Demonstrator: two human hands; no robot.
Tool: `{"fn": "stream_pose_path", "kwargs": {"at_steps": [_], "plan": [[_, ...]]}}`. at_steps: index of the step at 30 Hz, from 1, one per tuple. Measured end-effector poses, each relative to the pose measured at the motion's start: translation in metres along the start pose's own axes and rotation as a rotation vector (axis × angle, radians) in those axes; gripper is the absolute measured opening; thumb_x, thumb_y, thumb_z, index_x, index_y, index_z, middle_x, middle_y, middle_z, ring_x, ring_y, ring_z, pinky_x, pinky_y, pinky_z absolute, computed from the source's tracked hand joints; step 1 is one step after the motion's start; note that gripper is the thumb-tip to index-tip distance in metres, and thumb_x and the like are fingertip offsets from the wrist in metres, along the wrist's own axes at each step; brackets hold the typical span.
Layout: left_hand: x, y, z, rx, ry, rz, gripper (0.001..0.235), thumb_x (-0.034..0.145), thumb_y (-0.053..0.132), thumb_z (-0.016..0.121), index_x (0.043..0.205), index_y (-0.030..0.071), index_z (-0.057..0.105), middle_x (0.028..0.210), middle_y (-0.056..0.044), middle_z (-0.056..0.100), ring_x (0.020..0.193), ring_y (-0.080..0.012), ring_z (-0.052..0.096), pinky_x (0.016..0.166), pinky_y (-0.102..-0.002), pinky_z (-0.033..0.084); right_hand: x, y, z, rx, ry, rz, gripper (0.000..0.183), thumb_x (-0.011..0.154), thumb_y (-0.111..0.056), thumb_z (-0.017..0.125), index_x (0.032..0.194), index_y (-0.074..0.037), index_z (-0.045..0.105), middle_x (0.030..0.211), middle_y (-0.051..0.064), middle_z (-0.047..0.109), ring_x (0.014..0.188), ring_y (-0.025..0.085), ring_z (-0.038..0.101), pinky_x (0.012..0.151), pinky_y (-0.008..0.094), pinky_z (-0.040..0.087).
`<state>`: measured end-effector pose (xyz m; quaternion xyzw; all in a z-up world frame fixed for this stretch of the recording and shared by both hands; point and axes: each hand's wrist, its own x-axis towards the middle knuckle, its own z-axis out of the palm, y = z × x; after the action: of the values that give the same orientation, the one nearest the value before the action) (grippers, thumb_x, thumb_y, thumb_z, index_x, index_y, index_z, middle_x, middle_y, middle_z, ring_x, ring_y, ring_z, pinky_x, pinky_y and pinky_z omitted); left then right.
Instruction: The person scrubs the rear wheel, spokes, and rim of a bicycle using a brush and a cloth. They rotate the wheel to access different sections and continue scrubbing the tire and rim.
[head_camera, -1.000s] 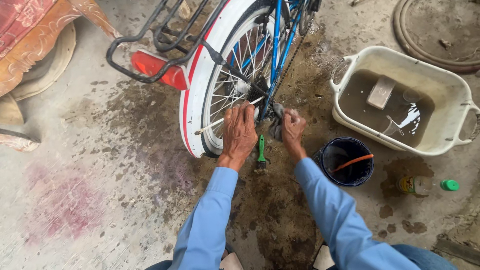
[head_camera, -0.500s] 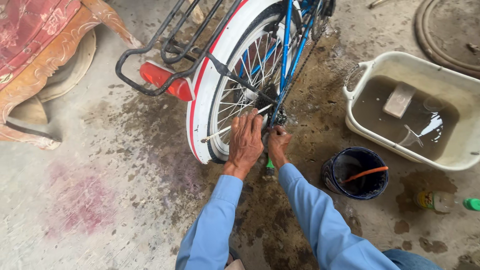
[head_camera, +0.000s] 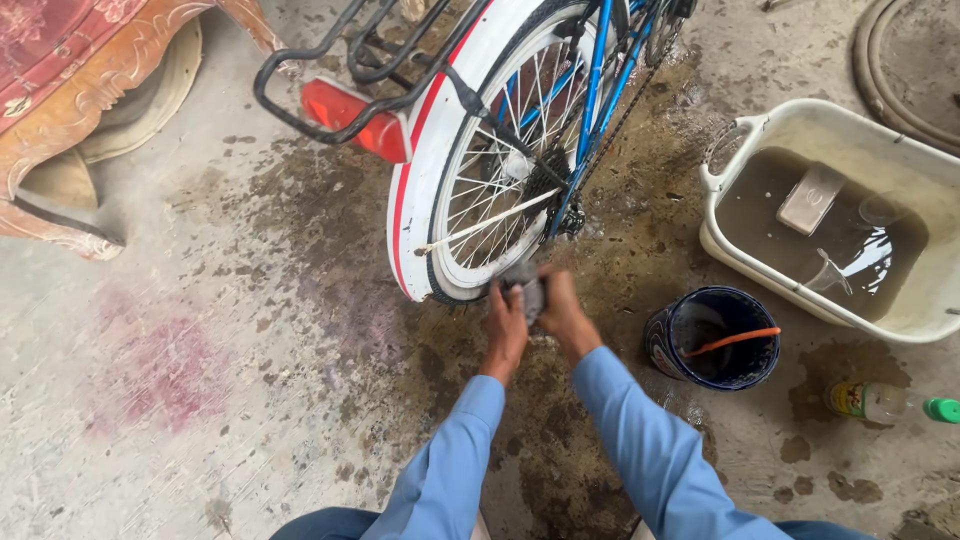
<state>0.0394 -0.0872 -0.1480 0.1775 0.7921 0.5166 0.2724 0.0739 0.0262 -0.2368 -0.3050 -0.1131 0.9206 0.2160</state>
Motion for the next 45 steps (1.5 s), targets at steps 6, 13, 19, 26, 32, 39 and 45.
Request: {"fn": "stream_pose_path", "kwargs": {"at_steps": [6, 13, 19, 26, 32, 39, 45], "plan": [[0.014, -0.045, -0.01, -0.01, 0.248, 0.089, 0.03, 0.1, 0.026, 0.065, 0.104, -0.004, 0.066, 0.096, -0.016, 0.075, 0.087, -0.0231, 0.068, 0.077, -0.04, 0.052, -0.076, 0.05, 0.054, -0.622, 0.013, -0.369, 0.043, 0.1, -0.03, 0.048, 0.141, -0.016, 0.044, 0.134, 0.008, 0.058, 0.121, 0.023, 0.059, 0.104, 0.035, 0.05], [0.001, -0.017, -0.01, -0.559, -0.044, -0.1, 0.033, 0.105, 0.03, 0.055, 0.116, 0.002, 0.066, 0.108, -0.015, 0.069, 0.098, -0.0254, 0.063, 0.085, -0.039, 0.051, -0.029, 0.069, 0.005, -0.609, 0.048, -0.464, 0.038, 0.108, -0.032, 0.054, 0.124, 0.001, 0.063, 0.118, 0.02, 0.068, 0.104, 0.028, 0.062, 0.09, 0.043, 0.051], [-0.026, 0.008, 0.011, -0.021, -0.083, 0.215, 0.042, 0.108, 0.036, 0.043, 0.126, 0.003, 0.061, 0.131, -0.02, 0.058, 0.123, -0.0359, 0.054, 0.105, -0.048, 0.042, 0.011, 0.057, -0.041, -0.747, 0.133, -0.69, 0.033, 0.117, -0.029, 0.059, 0.114, 0.004, 0.063, 0.1, 0.017, 0.064, 0.091, 0.025, 0.061, 0.076, 0.042, 0.049], [-0.001, 0.026, 0.019, -0.087, -0.037, 0.266, 0.058, 0.108, 0.042, 0.043, 0.146, -0.002, 0.039, 0.154, -0.028, 0.032, 0.143, -0.0436, 0.031, 0.115, -0.052, 0.027, -0.025, 0.035, -0.008, -0.65, 0.155, -0.589, 0.03, 0.103, -0.028, 0.057, 0.108, -0.001, 0.069, 0.1, 0.012, 0.067, 0.083, 0.02, 0.061, 0.069, 0.039, 0.05], [-0.029, 0.064, -0.019, 0.219, 0.159, 0.3, 0.049, 0.105, 0.034, 0.049, 0.136, -0.004, 0.054, 0.135, -0.027, 0.059, 0.124, -0.0433, 0.057, 0.105, -0.05, 0.045, -0.044, 0.022, 0.06, -0.023, 0.175, -0.309, 0.031, 0.1, -0.03, 0.053, 0.102, -0.001, 0.063, 0.086, 0.009, 0.067, 0.075, 0.02, 0.061, 0.068, 0.036, 0.052], [-0.05, 0.103, -0.057, 0.391, 0.319, 0.633, 0.032, 0.105, 0.019, 0.058, 0.128, -0.003, 0.057, 0.123, -0.022, 0.063, 0.115, -0.0354, 0.064, 0.098, -0.045, 0.052, -0.026, 0.006, 0.106, -0.342, 0.343, -0.522, 0.055, 0.091, -0.018, 0.068, 0.143, -0.008, 0.052, 0.082, 0.007, 0.065, 0.067, 0.017, 0.043, 0.058, 0.038, 0.035], [-0.053, 0.081, -0.065, 0.295, 0.46, 0.492, 0.022, 0.1, 0.018, 0.066, 0.102, -0.002, 0.058, 0.099, -0.014, 0.06, 0.091, -0.0272, 0.065, 0.082, -0.046, 0.055, 0.007, 0.01, 0.1, -0.618, 0.502, -0.965, 0.05, 0.099, -0.031, 0.082, 0.128, 0.008, 0.066, 0.1, 0.008, 0.073, 0.084, 0.012, 0.061, 0.072, 0.034, 0.051]]}}
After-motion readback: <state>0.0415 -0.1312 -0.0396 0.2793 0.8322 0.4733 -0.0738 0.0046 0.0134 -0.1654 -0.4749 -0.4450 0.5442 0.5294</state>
